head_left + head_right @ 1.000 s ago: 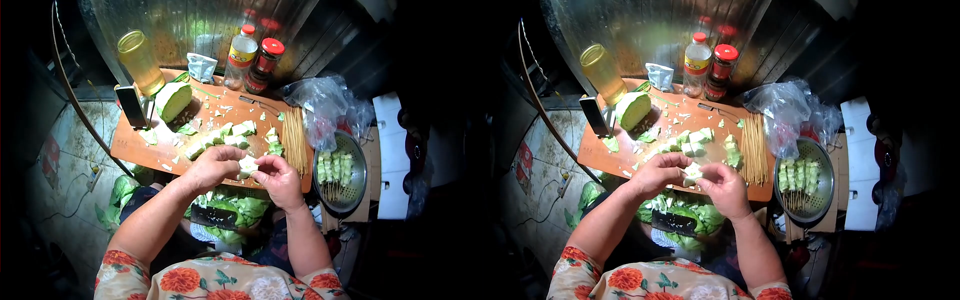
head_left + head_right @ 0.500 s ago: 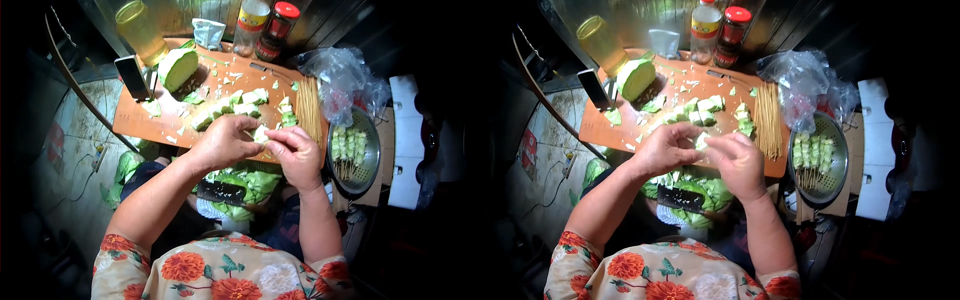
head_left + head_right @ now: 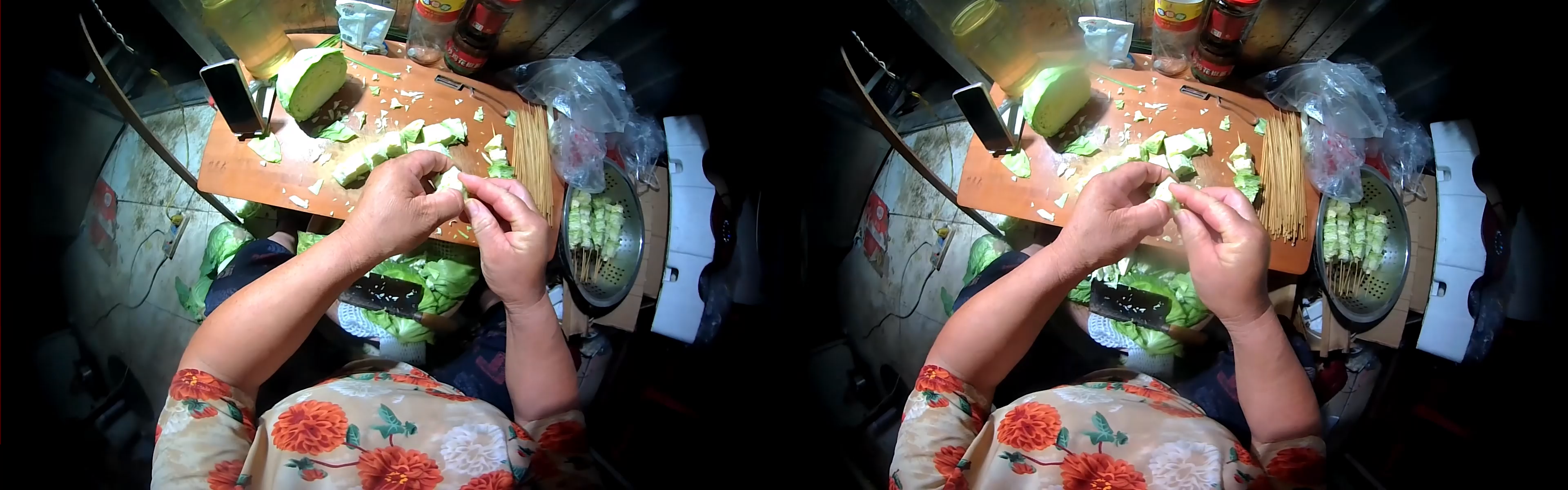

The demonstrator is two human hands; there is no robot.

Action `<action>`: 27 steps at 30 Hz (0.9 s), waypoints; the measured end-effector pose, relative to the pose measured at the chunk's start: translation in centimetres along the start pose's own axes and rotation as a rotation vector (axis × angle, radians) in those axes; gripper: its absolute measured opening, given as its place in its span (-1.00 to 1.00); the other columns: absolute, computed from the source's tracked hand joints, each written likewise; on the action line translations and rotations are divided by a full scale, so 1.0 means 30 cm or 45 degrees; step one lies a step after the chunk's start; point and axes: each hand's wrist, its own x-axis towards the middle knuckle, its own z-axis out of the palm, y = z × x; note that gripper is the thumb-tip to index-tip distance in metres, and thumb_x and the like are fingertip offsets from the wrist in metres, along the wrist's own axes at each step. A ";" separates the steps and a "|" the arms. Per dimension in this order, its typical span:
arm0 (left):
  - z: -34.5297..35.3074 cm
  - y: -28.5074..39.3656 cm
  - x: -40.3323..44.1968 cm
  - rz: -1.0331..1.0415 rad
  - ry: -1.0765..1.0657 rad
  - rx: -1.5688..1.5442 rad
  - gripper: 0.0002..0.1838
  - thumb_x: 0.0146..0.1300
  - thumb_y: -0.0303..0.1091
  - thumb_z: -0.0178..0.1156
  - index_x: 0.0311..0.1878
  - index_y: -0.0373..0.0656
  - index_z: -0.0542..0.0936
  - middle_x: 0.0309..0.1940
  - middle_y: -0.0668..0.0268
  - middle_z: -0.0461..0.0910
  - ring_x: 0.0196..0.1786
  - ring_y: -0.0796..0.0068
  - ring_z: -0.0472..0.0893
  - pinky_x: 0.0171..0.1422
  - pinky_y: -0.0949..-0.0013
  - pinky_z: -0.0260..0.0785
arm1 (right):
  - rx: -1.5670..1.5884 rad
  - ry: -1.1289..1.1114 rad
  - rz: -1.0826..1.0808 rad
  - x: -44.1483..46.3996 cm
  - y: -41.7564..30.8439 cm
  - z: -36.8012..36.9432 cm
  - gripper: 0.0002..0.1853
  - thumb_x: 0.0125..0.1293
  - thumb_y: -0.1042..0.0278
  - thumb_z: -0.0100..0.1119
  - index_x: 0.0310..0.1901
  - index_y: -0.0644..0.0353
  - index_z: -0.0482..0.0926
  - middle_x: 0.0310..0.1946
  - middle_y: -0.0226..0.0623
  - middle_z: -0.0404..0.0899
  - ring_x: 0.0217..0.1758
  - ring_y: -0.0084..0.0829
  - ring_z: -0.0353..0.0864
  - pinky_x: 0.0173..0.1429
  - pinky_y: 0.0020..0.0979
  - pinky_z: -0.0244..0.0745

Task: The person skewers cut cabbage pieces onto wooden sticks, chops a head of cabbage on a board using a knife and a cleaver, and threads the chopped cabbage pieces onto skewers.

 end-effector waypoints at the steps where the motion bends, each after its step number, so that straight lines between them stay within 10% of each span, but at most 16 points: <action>1: -0.004 0.006 0.002 -0.003 0.003 0.001 -0.59 0.14 -0.37 0.18 0.04 -0.39 0.51 -0.42 0.33 0.58 -0.36 0.64 0.54 -0.26 0.53 0.42 | 0.002 -0.003 0.001 -0.001 0.001 0.005 -0.73 0.25 0.59 0.18 0.00 0.26 0.64 -0.24 -0.37 0.54 -0.24 -0.61 0.53 -0.14 -0.60 0.47; 8: -0.049 0.023 0.030 -0.099 0.010 -0.254 -0.78 0.18 -0.38 0.10 -0.17 -0.33 0.54 -0.45 0.36 0.56 -0.46 0.64 0.51 -0.36 0.52 0.41 | 0.630 0.056 0.436 -0.033 0.040 0.051 -0.77 0.35 0.56 0.07 0.02 0.27 0.54 -0.20 -0.41 0.57 -0.23 -0.65 0.51 -0.08 -0.60 0.46; 10: -0.066 0.028 0.026 -0.115 0.012 -0.376 -0.82 0.21 -0.40 0.09 -0.20 -0.31 0.54 -0.41 0.35 0.56 -0.46 0.64 0.50 -0.35 0.53 0.42 | 0.386 -0.231 0.553 -0.077 0.104 0.124 -0.82 0.34 0.50 0.03 -0.10 0.29 0.58 -0.36 -0.34 0.60 -0.42 -0.53 0.56 -0.30 -0.48 0.51; 11: -0.074 0.033 0.023 -0.113 0.020 -0.377 -0.82 0.21 -0.40 0.09 -0.20 -0.31 0.54 -0.41 0.35 0.56 -0.46 0.64 0.50 -0.35 0.53 0.42 | -0.054 -0.552 0.175 -0.099 0.189 0.163 -0.81 0.29 0.40 0.13 -0.15 0.29 0.61 -0.39 -0.33 0.63 -0.43 -0.53 0.59 -0.31 -0.50 0.51; 12: -0.082 0.037 0.019 -0.104 0.019 -0.433 -0.81 0.21 -0.40 0.09 -0.18 -0.31 0.54 -0.39 0.35 0.57 -0.44 0.64 0.50 -0.35 0.53 0.42 | -0.300 -0.732 0.471 -0.104 0.202 0.228 -0.75 0.24 0.29 0.20 -0.14 0.28 0.63 -0.43 -0.30 0.66 -0.44 -0.55 0.62 -0.29 -0.50 0.52; 15: -0.105 0.035 0.009 -0.106 0.013 -0.506 -0.81 0.23 -0.40 0.11 -0.15 -0.30 0.54 -0.34 0.35 0.58 -0.40 0.65 0.50 -0.34 0.54 0.40 | -0.227 -0.625 0.423 -0.223 0.396 0.350 -0.74 0.10 0.27 0.24 -0.28 0.30 0.65 -0.36 0.01 0.64 -0.23 -0.08 0.65 -0.09 -0.25 0.55; 27: -0.117 0.012 -0.006 -0.036 0.001 -0.538 -0.79 0.16 -0.27 0.20 -0.32 -0.25 0.56 -0.59 0.46 0.49 -0.52 0.75 0.46 -0.42 0.57 0.33 | -0.463 -0.555 0.508 -0.301 0.676 0.603 -0.67 0.08 0.17 0.30 -0.21 0.24 0.64 -0.20 0.03 0.63 -0.04 0.00 0.59 0.07 -0.13 0.47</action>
